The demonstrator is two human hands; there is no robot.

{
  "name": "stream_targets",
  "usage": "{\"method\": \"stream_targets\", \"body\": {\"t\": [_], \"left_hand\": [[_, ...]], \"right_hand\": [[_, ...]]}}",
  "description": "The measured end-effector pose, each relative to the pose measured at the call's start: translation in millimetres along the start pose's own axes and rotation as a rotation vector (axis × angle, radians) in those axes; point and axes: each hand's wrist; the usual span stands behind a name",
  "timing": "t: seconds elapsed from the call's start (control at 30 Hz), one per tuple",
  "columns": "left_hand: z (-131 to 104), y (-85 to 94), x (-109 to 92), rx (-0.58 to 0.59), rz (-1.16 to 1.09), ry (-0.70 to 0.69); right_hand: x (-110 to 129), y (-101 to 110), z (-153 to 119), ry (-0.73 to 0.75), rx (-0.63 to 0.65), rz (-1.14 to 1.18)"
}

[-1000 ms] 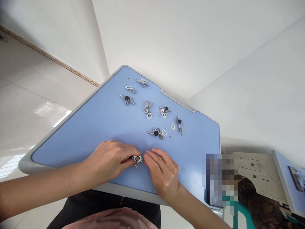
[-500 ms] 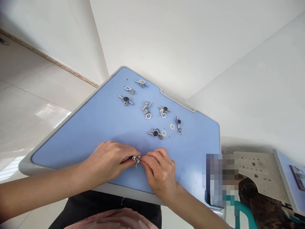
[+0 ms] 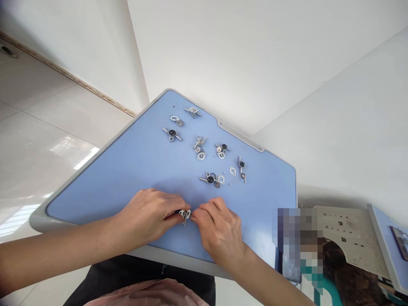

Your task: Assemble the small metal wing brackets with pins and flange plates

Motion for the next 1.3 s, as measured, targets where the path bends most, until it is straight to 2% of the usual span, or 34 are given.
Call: {"method": "stream_targets", "body": {"t": [0.2,0.4,0.53,0.63,0.77,0.93,1.0,1.13,1.3], "left_hand": [[2,2.7,-1,0.016,0.011,-0.004],[3,7.2,-5,0.072,0.023,0.020],[3,7.8,-5,0.073,0.016,0.013],[3,8.1,-5,0.070,0.018,0.006],[3,8.9,-4,0.077,0.025,0.017],[2,8.3,-4,0.055,0.002,0.022],[1,7.2,-4,0.042,-0.003,0.016],[0,5.5,-3,0.020,-0.010,0.016],[0,6.0,-3,-0.014,-0.040,0.022]], "right_hand": [[-2,5,5,0.017,0.137,-0.095],[-1,9,9,0.135,0.254,-0.275],[-5,13,20,0.128,0.330,-0.237],[-9,16,35,0.005,0.505,-0.133],[-11,19,56,-0.247,0.777,-0.051],[-8,21,72,-0.506,0.964,0.046],[-6,21,73,-0.556,0.979,0.085],[-6,21,68,-0.643,0.931,0.137],[-16,30,50,-0.800,0.853,0.411]]}}
Point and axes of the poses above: each hand's wrist, its own z-axis towards the middle knuckle, its own y-axis out of the back of the hand, x = y × z, and after that the axes turned 6 degrees about -y, right-handed
